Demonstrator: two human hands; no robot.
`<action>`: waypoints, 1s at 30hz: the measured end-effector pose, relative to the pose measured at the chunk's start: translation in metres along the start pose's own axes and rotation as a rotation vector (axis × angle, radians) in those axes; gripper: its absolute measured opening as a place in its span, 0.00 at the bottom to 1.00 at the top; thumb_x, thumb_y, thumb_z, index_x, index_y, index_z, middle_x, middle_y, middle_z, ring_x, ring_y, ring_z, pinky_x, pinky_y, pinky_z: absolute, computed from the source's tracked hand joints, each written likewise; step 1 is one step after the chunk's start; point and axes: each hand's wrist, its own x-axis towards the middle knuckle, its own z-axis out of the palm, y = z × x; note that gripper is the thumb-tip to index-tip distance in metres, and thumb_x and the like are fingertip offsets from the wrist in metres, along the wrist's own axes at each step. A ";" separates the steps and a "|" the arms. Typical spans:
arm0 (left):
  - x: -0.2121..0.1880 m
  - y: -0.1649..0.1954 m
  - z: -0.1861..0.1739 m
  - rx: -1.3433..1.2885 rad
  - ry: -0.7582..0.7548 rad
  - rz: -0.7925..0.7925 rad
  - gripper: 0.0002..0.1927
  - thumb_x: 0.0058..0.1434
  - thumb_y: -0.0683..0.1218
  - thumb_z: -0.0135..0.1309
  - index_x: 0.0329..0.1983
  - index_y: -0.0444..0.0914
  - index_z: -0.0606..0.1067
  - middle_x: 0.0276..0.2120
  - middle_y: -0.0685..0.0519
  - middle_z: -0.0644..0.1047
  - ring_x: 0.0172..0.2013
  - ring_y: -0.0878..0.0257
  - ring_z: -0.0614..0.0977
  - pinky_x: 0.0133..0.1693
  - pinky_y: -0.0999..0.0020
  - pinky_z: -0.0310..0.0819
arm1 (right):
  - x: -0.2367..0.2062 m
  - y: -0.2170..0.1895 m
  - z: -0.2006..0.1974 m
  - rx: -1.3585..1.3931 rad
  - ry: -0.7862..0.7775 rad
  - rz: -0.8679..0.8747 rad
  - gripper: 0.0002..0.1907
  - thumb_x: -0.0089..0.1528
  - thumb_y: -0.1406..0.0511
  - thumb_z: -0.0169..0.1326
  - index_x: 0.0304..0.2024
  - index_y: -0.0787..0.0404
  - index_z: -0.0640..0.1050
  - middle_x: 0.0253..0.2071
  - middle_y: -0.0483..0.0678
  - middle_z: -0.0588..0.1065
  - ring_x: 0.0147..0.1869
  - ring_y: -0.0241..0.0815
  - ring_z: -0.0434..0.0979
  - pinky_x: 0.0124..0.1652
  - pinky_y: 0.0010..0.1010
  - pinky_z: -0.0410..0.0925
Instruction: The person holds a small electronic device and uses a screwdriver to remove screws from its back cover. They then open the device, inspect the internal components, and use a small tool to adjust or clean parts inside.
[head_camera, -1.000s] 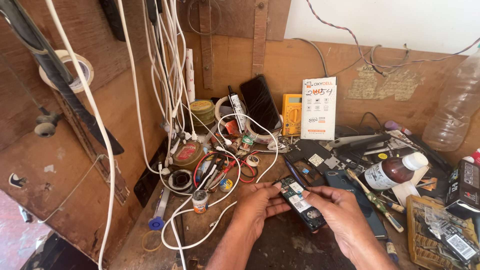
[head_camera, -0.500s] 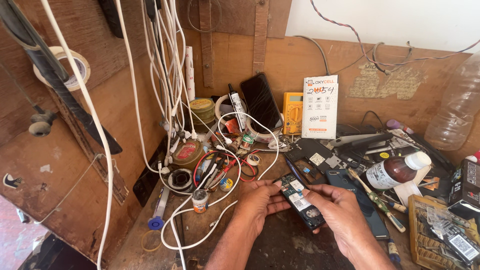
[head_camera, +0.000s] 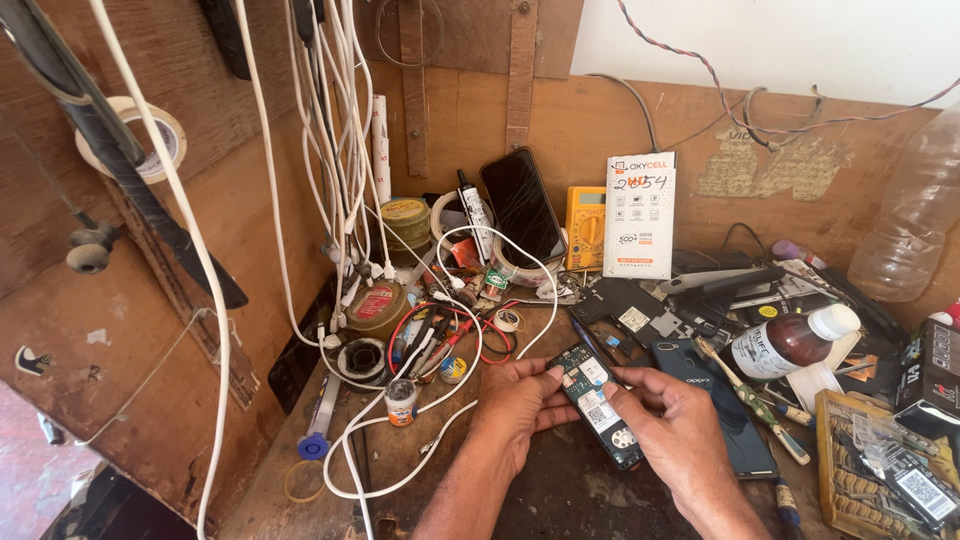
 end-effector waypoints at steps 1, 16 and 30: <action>0.000 0.000 0.000 -0.001 -0.013 0.003 0.12 0.65 0.40 0.52 0.47 0.27 0.77 0.38 0.43 0.83 0.36 0.55 0.87 0.41 0.59 0.88 | 0.000 0.001 0.000 0.009 -0.002 -0.010 0.17 0.61 0.64 0.60 0.50 0.66 0.84 0.30 0.52 0.84 0.29 0.33 0.77 0.29 0.26 0.68; 0.015 -0.001 -0.005 0.224 0.035 0.140 0.14 0.61 0.44 0.62 0.44 0.28 0.80 0.31 0.47 0.85 0.29 0.62 0.86 0.31 0.68 0.84 | 0.004 0.021 -0.004 -0.005 -0.077 -0.141 0.20 0.60 0.64 0.60 0.54 0.62 0.83 0.36 0.50 0.87 0.36 0.31 0.80 0.37 0.24 0.72; -0.052 0.020 0.031 0.283 0.012 0.509 0.13 0.56 0.36 0.63 0.46 0.30 0.82 0.34 0.50 0.87 0.32 0.67 0.85 0.36 0.76 0.79 | 0.005 0.029 -0.013 0.175 0.000 -0.259 0.16 0.60 0.71 0.61 0.51 0.68 0.83 0.43 0.51 0.85 0.43 0.35 0.79 0.43 0.24 0.70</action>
